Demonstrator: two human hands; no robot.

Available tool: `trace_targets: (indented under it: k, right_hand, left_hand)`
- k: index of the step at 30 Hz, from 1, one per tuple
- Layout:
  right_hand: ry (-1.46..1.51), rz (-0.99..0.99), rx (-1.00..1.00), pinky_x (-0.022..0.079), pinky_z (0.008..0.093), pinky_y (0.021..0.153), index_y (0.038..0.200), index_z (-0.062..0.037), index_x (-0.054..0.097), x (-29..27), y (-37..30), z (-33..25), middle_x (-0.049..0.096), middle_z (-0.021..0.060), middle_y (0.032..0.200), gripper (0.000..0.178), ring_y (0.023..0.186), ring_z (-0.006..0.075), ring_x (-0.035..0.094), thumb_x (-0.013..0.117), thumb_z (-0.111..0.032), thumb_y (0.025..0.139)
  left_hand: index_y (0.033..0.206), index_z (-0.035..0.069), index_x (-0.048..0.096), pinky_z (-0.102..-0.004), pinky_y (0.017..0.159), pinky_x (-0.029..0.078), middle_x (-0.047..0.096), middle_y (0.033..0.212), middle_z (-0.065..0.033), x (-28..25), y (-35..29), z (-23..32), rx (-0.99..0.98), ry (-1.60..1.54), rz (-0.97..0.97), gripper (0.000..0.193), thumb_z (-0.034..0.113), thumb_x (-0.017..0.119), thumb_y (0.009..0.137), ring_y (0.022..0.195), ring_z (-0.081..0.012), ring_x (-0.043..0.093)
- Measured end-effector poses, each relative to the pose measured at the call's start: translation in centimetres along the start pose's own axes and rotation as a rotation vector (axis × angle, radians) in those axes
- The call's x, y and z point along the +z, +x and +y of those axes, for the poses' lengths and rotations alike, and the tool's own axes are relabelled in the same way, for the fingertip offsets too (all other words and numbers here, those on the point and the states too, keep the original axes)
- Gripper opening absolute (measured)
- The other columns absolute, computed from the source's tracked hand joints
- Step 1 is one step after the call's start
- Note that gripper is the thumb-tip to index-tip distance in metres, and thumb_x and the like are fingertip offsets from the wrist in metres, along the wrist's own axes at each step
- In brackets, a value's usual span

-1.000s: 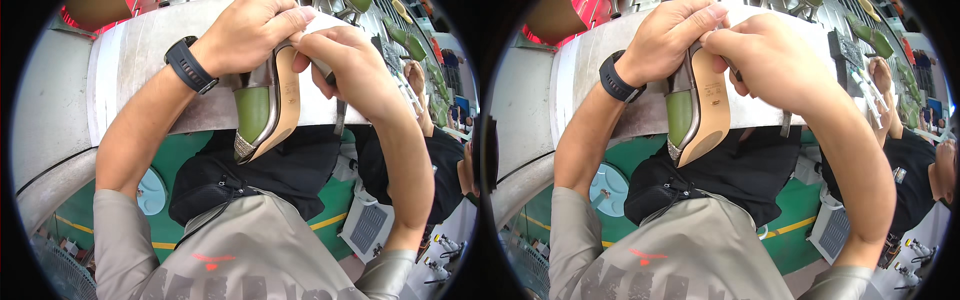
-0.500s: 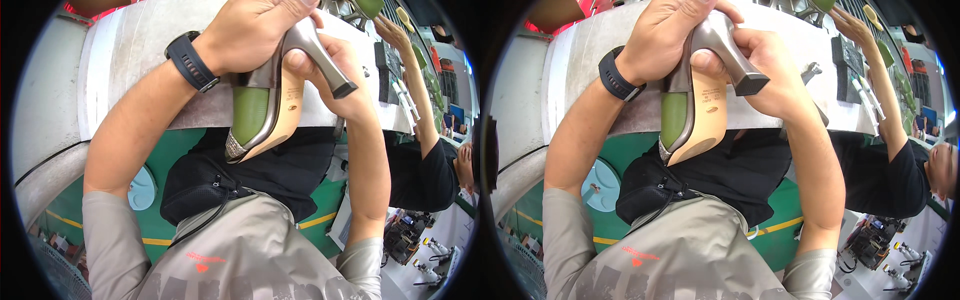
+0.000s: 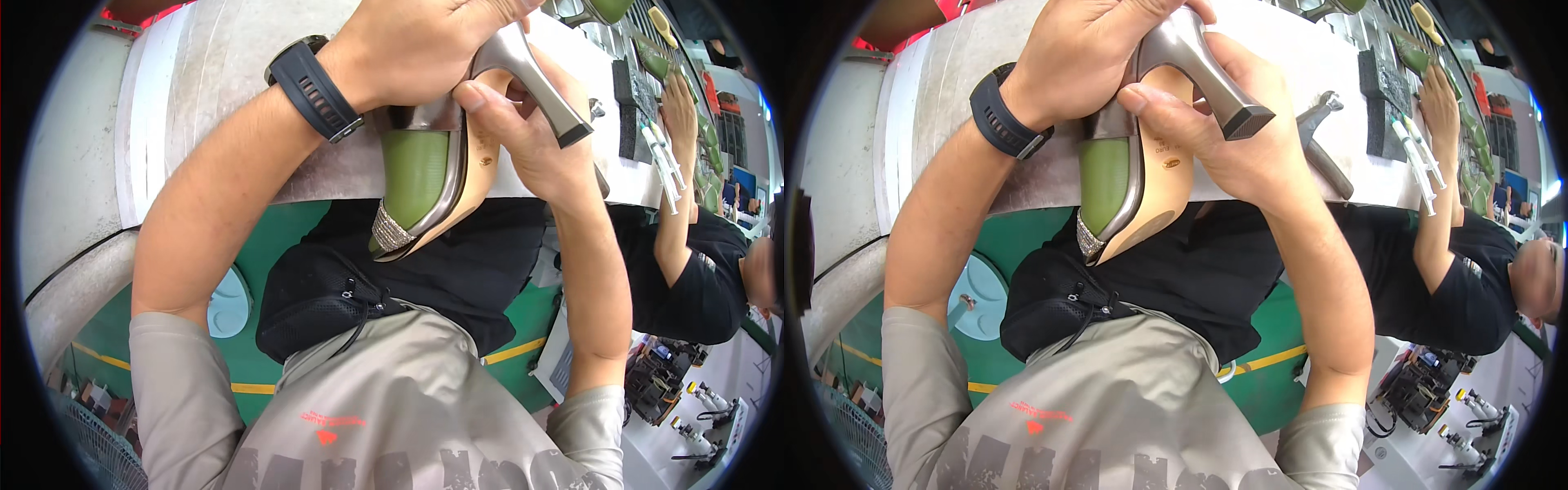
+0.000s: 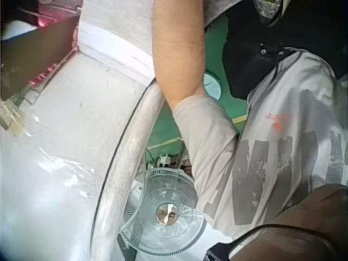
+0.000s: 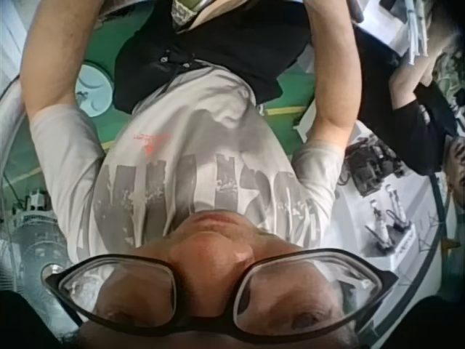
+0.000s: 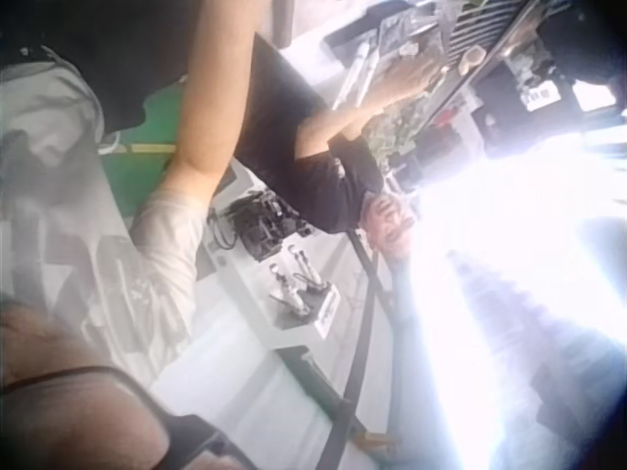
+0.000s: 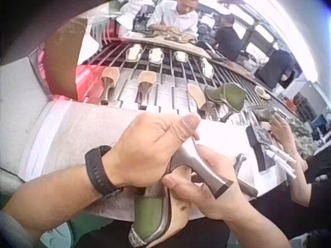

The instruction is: The person attaches soles to high-heeled shoes on lasts by pressing each sole into place by hand, tapping along the edges with a hammer, and applying adhesive along the seams with a syringe.

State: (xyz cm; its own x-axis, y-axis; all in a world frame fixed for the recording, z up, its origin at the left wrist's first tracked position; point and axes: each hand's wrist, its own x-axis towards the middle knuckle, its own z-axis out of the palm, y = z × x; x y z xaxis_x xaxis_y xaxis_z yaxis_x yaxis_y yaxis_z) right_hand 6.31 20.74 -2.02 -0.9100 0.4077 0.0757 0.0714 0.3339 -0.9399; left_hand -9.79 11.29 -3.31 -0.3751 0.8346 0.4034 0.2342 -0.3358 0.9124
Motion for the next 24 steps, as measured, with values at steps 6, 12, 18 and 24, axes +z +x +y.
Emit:
trace_targets:
  k: [6,12,18,24]
  right_hand:
    - [0.072,0.071,-0.025,0.058,0.026,0.067,0.109,0.0005,0.069,1.1,-1.3,0.3,0.073,0.0037,0.09,0.031,0.08,0.0091,0.07,0.084,-0.018,0.089]
    - [0.092,0.033,0.004,0.06,0.0265,0.07,0.115,0.0014,0.067,0.9,-1.5,-0.5,0.072,0.0039,0.094,0.034,0.083,0.0102,0.071,0.083,-0.014,0.09]
    - [0.147,0.032,0.072,0.062,0.0296,0.076,0.124,0.002,0.064,1.1,-2.1,-0.9,0.071,0.0064,0.103,0.044,0.088,0.0121,0.071,0.085,-0.012,0.087]
    - [0.144,0.106,-0.071,0.062,0.0319,0.077,0.124,0.0025,0.063,1.8,-2.0,0.3,0.071,0.0073,0.104,0.049,0.088,0.0142,0.07,0.086,-0.014,0.085]
  left_hand:
    - [0.092,-0.007,0.071,-0.029,0.067,0.051,0.069,0.077,-0.0061,0.5,-0.2,0.8,0.021,-0.071,0.016,0.052,0.038,0.055,0.111,0.075,-0.0084,0.059]
    - [0.094,-0.008,0.072,-0.0295,0.069,0.052,0.071,0.079,-0.0069,0.1,-0.4,1.0,0.035,-0.039,0.011,0.051,0.038,0.055,0.111,0.077,-0.0087,0.06]
    - [0.096,-0.008,0.072,-0.0294,0.07,0.052,0.072,0.08,-0.0076,0.1,-0.4,0.9,0.035,-0.04,-0.007,0.051,0.038,0.055,0.11,0.077,-0.009,0.061]
    - [0.096,-0.007,0.073,-0.028,0.07,0.052,0.071,0.08,-0.006,-0.2,0.0,1.1,-0.003,-0.064,-0.039,0.047,0.037,0.059,0.109,0.077,-0.0078,0.06]
